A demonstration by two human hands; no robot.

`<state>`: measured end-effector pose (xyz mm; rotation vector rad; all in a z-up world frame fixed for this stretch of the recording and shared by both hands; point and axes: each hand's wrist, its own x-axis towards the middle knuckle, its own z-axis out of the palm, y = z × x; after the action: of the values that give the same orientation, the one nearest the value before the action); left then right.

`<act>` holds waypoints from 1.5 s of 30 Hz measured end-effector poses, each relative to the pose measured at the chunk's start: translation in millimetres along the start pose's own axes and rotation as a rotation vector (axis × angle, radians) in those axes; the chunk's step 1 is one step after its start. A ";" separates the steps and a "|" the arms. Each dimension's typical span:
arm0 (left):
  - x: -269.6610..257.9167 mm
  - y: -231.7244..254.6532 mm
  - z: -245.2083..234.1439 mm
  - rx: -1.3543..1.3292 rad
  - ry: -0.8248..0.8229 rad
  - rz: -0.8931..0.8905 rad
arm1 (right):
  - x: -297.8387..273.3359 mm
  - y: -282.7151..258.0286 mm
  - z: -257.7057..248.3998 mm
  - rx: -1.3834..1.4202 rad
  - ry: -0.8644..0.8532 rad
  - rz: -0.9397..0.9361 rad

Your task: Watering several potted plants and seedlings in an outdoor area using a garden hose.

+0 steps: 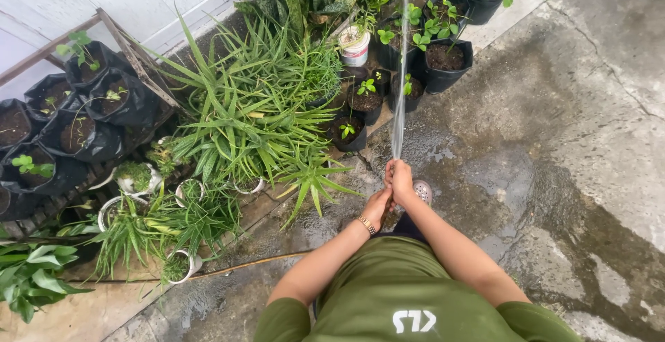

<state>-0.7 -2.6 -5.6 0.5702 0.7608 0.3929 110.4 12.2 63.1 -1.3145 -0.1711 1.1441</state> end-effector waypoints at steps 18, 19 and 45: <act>0.9 -2.3 -0.7 0.011 -0.008 -0.005 | 3.6 8.2 -7.7 0.034 -0.010 -0.001; -1.2 -3.2 -0.4 0.010 -0.006 -0.006 | 5.3 11.2 -10.0 0.034 -0.010 0.001; 27.3 -10.9 36.6 -0.035 0.094 -0.135 | 54.0 4.0 -54.1 -0.039 -0.105 0.297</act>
<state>45.8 -9.1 -5.3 0.4670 0.8756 0.3097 170.9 15.0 16.3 -1.3449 -0.0770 1.4691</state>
